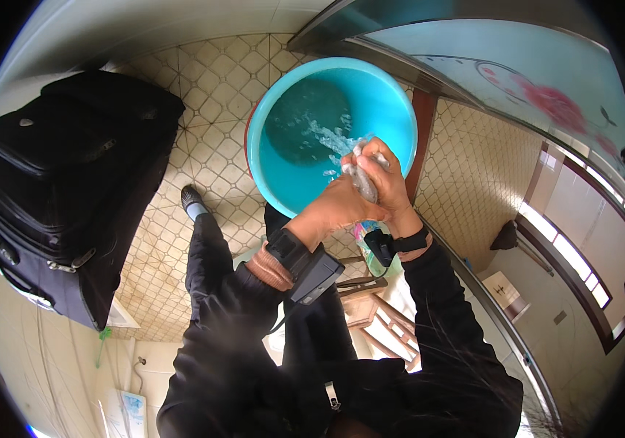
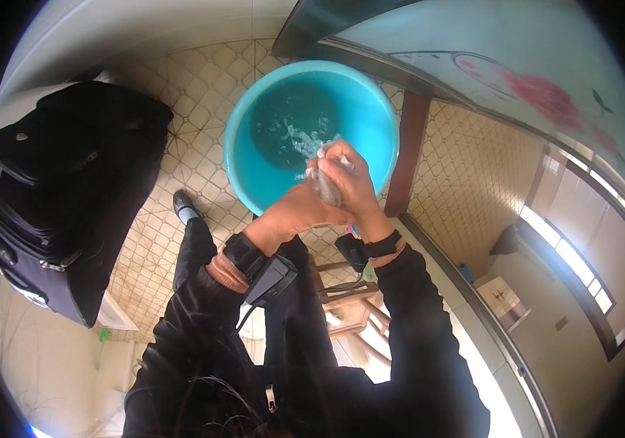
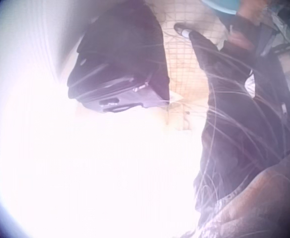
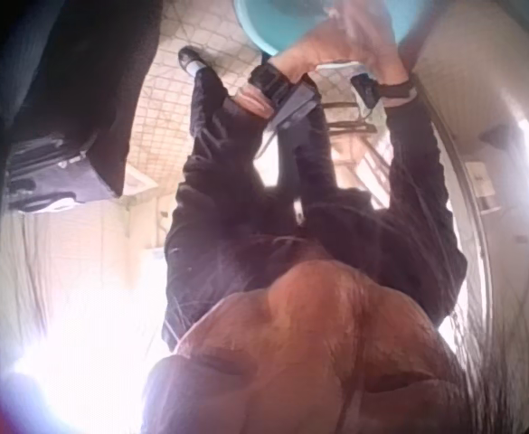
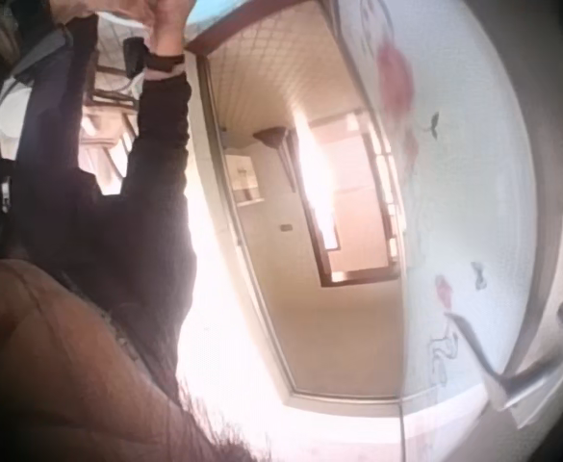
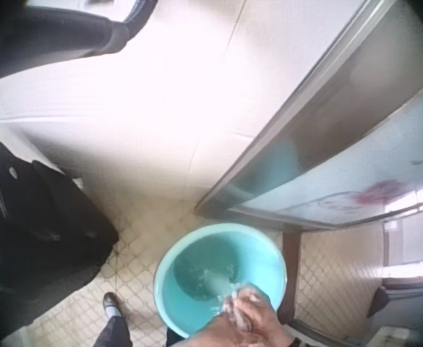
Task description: The person sits on the floor and wipes a black suitcase with a cloth, repeatedly dipping the cloth into a blue basin of water. They rotate the suitcase to clean multiple sides and continue wiping until the end of the clip.
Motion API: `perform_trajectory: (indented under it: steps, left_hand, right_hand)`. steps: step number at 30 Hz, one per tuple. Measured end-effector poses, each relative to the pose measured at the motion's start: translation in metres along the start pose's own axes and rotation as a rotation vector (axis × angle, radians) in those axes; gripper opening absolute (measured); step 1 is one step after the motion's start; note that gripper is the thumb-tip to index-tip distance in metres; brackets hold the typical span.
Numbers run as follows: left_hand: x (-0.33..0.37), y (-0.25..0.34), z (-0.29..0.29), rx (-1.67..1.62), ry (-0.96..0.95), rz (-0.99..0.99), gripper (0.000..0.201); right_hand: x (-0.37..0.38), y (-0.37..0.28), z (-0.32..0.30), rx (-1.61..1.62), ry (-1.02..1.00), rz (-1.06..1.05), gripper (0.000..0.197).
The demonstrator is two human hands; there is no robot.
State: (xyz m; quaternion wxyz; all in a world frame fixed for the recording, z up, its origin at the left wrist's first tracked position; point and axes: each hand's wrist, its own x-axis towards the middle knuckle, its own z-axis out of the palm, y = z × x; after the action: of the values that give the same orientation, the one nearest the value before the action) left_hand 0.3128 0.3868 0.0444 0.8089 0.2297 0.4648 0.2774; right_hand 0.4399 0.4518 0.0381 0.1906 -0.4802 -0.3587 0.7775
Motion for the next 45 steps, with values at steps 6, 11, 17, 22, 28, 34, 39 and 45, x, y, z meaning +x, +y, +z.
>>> perform_trajectory:
  steps: [6, 11, 17, 22, 28, 34, 39, 45]
  left_hand:
    - [0.000, 0.031, 0.015, 0.566, 0.200, -0.086, 0.043]
    - [-0.028, 0.063, 0.016, 0.106, 0.241, -0.040, 0.032]
    - [-0.063, 0.091, 0.017, -0.780, -0.458, -0.151, 0.041]
    - [-0.075, 0.103, 0.031, -0.710, -0.453, 0.071, 0.045]
    - [-0.070, 0.123, 0.036, -0.462, -0.216, 0.036, 0.034]
    - [-0.043, 0.105, 0.044, 0.021, 0.150, 0.001, 0.027]
    - [-0.006, 0.066, 0.040, 0.553, 0.404, 0.088, 0.030]
    - [-0.007, 0.040, 0.038, 0.640, 0.513, -0.064, 0.055]
  right_hand:
    - [-0.004, -0.036, 0.012, -0.495, 0.052, -0.064, 0.015]
    - [-0.018, -0.063, 0.008, -0.132, -0.164, -0.290, 0.064]
    - [-0.044, -0.096, 0.024, 0.419, -0.369, -0.197, 0.110]
    - [-0.054, -0.135, 0.035, 0.224, -0.461, -0.412, 0.030]
    - [-0.054, -0.153, 0.045, -0.205, -0.227, -0.347, 0.035]
    - [-0.040, -0.137, 0.048, -0.702, 0.014, -0.355, 0.037]
    - [-0.022, -0.104, 0.040, -0.887, 0.176, -0.275, 0.034]
    - [0.002, -0.051, 0.027, -0.774, 0.323, 0.023, 0.033]
